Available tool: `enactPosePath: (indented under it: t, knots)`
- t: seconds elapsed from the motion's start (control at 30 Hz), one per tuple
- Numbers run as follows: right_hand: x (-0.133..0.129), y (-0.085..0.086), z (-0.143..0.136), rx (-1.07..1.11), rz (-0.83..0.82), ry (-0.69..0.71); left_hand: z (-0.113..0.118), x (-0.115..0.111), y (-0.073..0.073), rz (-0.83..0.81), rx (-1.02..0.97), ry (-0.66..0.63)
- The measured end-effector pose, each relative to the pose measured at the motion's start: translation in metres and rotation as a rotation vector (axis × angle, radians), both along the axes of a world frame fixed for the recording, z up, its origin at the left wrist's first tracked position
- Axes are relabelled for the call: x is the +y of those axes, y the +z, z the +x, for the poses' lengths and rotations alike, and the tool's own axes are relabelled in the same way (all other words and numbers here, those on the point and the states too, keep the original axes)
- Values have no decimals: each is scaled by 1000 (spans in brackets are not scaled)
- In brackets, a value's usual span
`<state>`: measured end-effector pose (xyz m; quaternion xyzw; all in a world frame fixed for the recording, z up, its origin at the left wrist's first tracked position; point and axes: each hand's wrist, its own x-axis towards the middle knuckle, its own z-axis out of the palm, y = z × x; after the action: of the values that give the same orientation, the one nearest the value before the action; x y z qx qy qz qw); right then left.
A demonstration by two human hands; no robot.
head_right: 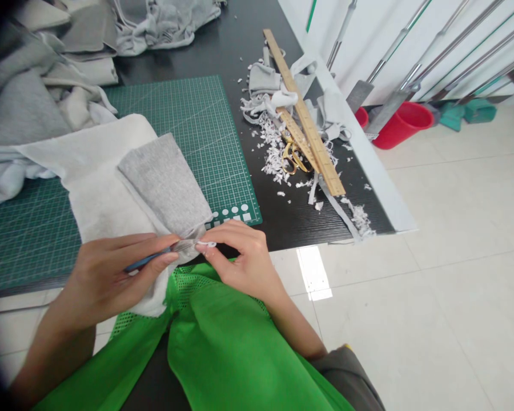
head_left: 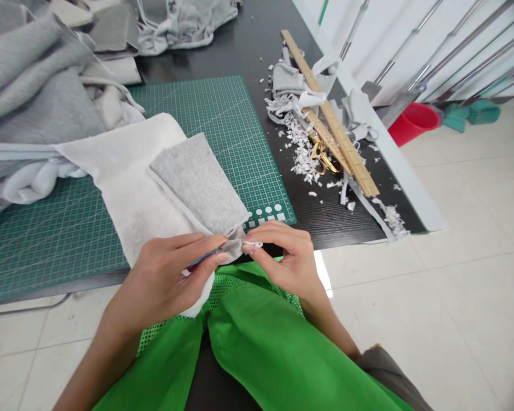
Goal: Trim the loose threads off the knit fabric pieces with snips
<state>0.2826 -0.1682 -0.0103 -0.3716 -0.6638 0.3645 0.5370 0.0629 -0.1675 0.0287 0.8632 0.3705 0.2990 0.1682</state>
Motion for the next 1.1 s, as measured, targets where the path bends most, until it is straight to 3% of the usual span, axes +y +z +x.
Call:
enactPosePath:
  t: [0.6, 1.1]
  knots:
    - [0, 0, 0, 3, -2, -10, -2, -1, 4, -28, 1, -22]
    - [0, -3, 0, 3, -29, -15, 2, 0, 3, 44, 43, -32]
